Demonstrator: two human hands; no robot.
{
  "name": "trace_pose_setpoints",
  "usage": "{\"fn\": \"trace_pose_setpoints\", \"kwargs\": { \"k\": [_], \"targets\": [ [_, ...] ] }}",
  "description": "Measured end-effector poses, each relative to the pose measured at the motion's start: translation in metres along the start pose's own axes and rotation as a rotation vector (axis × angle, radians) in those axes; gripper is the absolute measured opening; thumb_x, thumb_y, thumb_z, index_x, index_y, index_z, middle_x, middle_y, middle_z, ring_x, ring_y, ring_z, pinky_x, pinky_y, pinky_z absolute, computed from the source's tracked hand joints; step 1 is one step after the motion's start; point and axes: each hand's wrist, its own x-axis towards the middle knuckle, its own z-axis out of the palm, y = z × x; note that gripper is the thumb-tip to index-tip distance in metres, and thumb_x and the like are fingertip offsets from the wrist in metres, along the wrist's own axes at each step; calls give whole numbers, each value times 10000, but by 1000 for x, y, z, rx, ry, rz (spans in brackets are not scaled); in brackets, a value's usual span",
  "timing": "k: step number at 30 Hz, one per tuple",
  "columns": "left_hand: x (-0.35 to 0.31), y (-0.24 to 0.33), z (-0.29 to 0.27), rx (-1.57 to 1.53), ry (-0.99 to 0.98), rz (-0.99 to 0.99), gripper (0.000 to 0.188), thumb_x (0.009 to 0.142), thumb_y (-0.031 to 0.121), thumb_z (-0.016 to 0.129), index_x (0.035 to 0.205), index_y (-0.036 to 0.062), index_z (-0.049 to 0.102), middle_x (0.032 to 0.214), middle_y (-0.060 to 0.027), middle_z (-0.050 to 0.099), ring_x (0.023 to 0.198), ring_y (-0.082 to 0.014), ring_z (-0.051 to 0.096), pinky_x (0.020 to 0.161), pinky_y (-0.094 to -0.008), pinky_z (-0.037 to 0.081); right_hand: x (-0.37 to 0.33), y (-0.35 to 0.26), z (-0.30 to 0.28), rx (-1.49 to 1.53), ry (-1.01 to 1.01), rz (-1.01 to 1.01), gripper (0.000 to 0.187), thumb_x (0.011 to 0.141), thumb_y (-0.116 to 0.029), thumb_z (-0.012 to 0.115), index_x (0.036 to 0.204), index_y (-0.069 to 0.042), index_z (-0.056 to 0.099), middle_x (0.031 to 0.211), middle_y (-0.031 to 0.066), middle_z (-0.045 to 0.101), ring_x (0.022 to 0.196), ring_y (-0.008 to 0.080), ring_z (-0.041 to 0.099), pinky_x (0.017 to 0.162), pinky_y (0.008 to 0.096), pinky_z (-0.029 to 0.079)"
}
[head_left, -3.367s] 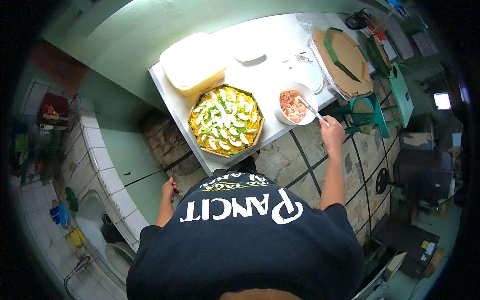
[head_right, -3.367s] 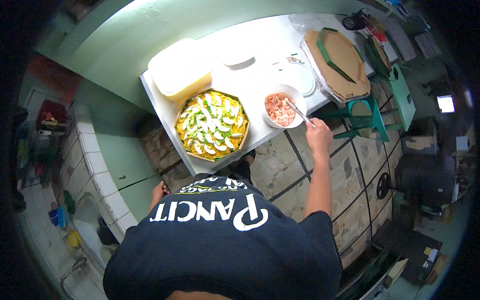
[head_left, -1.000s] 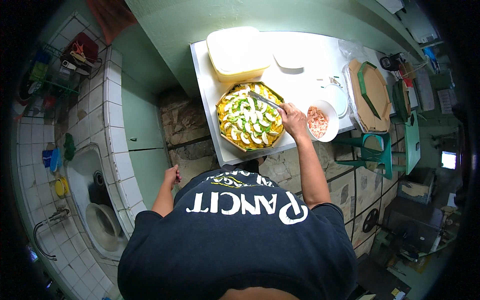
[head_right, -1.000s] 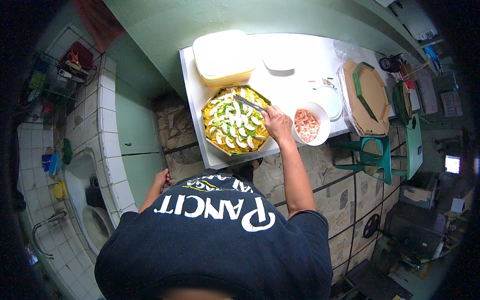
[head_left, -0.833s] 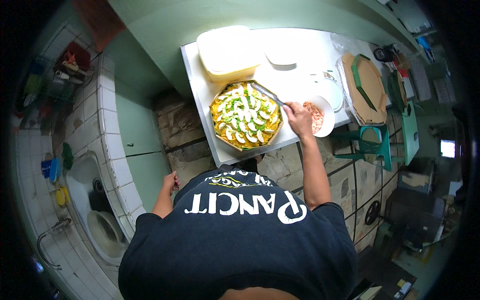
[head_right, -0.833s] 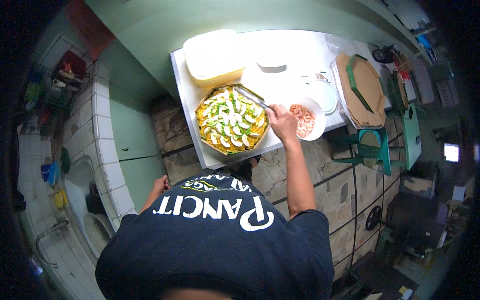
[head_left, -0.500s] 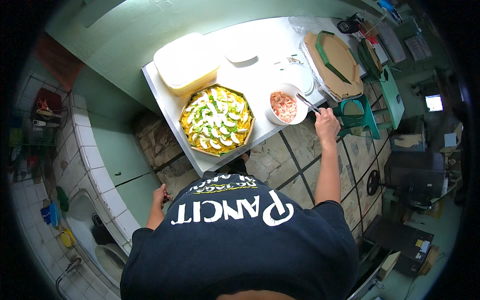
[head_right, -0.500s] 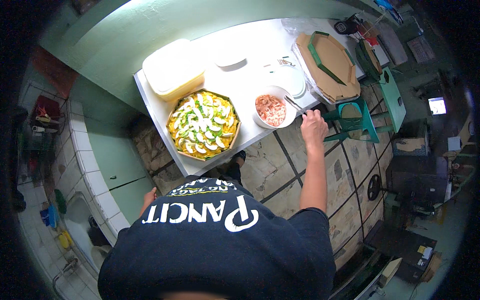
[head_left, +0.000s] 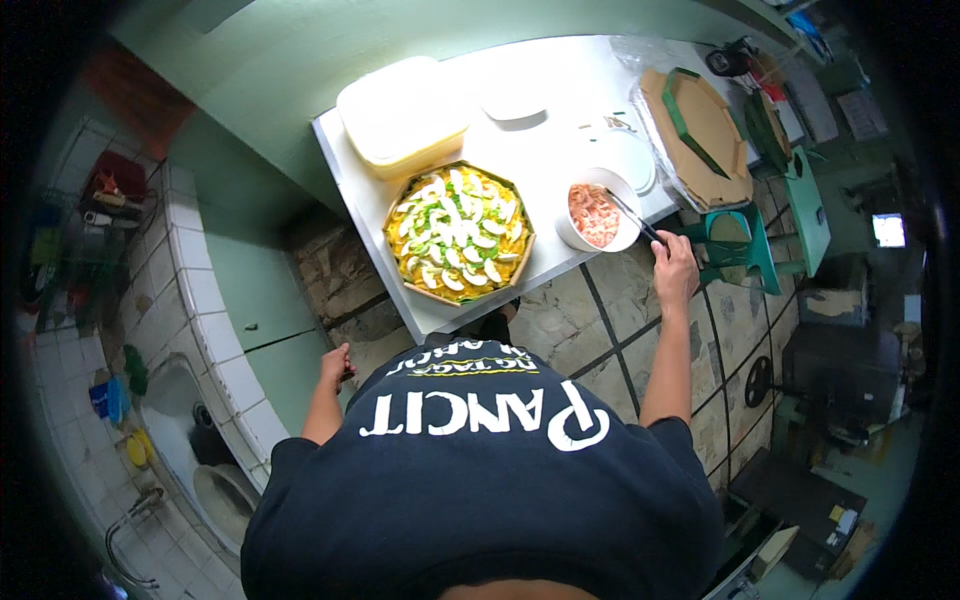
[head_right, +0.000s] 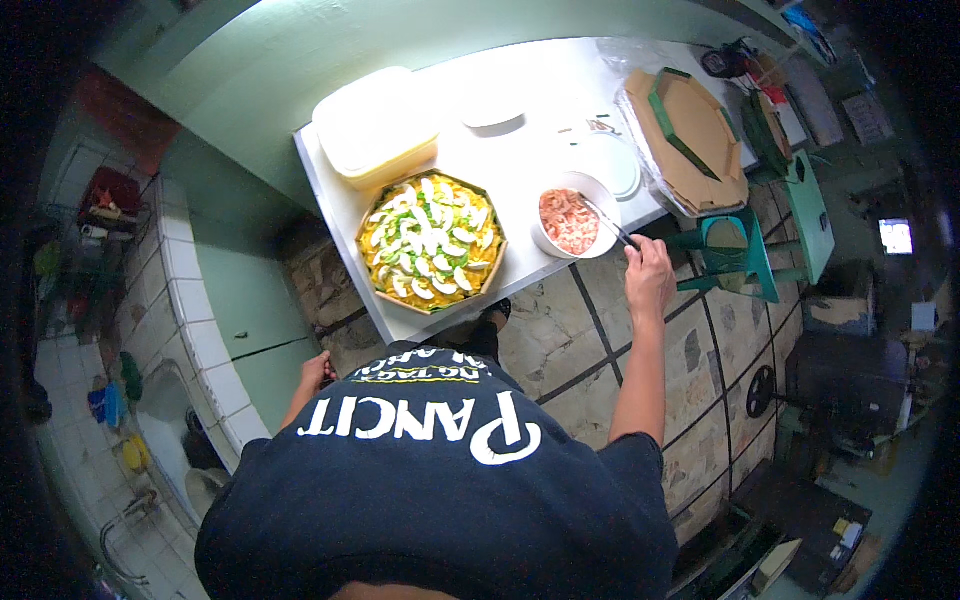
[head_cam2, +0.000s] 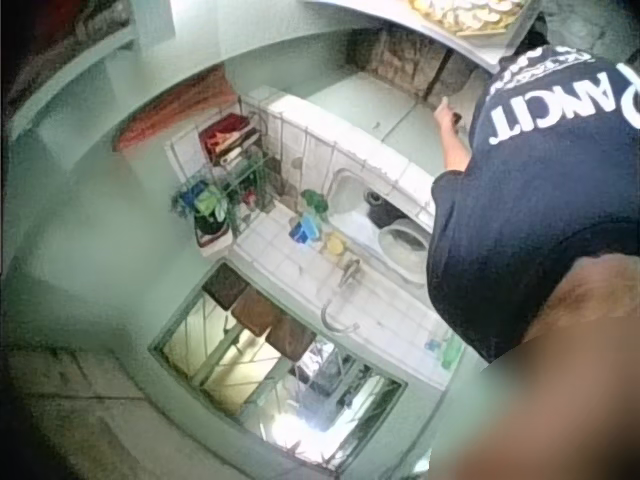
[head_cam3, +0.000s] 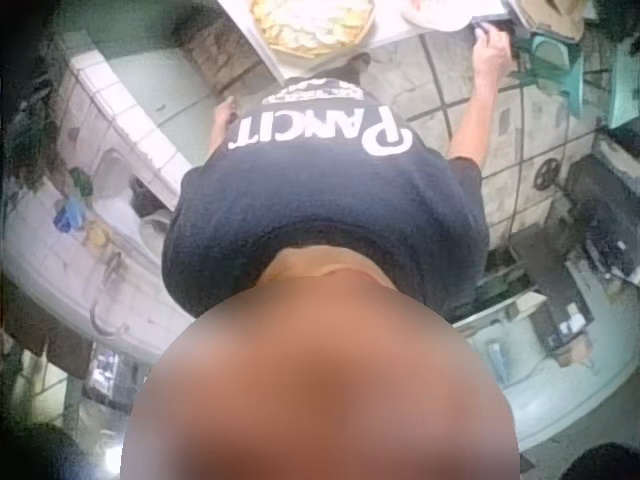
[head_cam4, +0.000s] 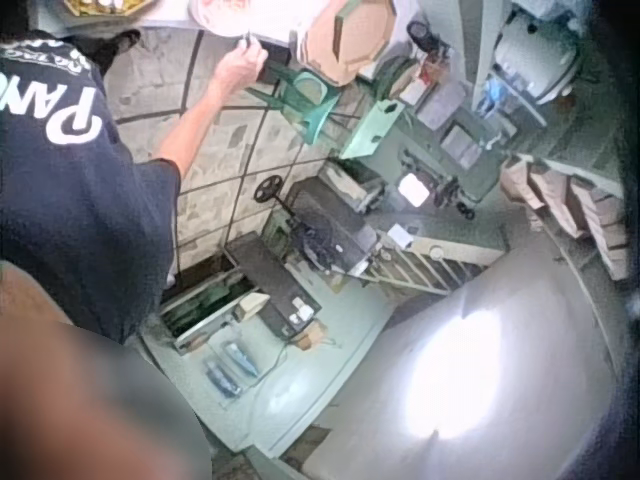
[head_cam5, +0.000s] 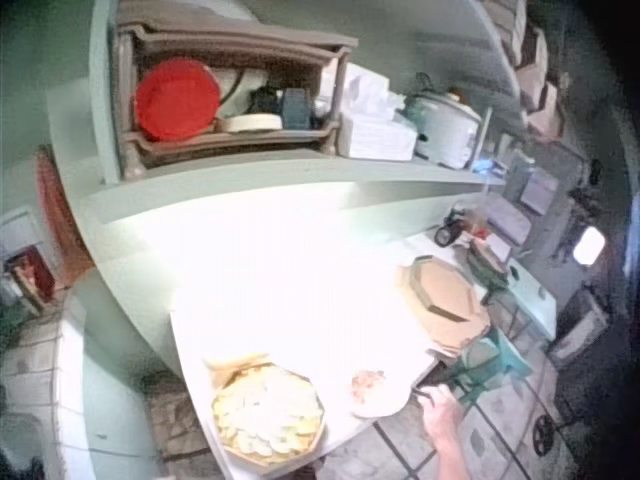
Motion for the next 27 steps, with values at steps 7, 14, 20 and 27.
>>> {"fn": "trace_pose_setpoints", "kwargs": {
  "k": [7, 14, 20, 27],
  "targets": [
    [-3, -10, -10, 39, -19, -62, 349, 876, 363, 632, 674, 104, 514, 555, -3, 482, 472, -162, 538, 449, -319, 466, -57, -64, 40, 144, -15, -275, 230, 804, -124, 666, 1034, -119, 660, 885, 51, 585, 842, 242, 569, 724, 369, 449],
    [0, 4, -3, 8, -15, -58, 349, 881, 362, 628, 673, 107, 511, 549, 0, 478, 469, -159, 535, 451, -315, 476, -62, -62, 55, 36, -46, -331, 259, 804, -148, 664, 1063, -146, 654, 890, 23, 566, 839, 223, 558, 701, 364, 430],
    [17, 16, 11, 47, -51, -47, 359, 877, 376, 630, 671, 109, 508, 544, 3, 472, 460, -163, 533, 448, -320, 481, -54, -45, 31, 221, -74, -134, 222, 833, -168, 644, 1046, -106, 659, 900, 68, 588, 827, 267, 593, 692, 395, 450],
    [19, 10, 12, 64, -81, -43, 369, 880, 400, 623, 681, 113, 505, 539, 3, 476, 466, -169, 551, 457, -338, 487, 0, 8, -6, -55, -60, 55, 183, 871, -203, 594, 992, -85, 663, 924, 115, 606, 830, 334, 614, 715, 431, 483]
  ]
}}
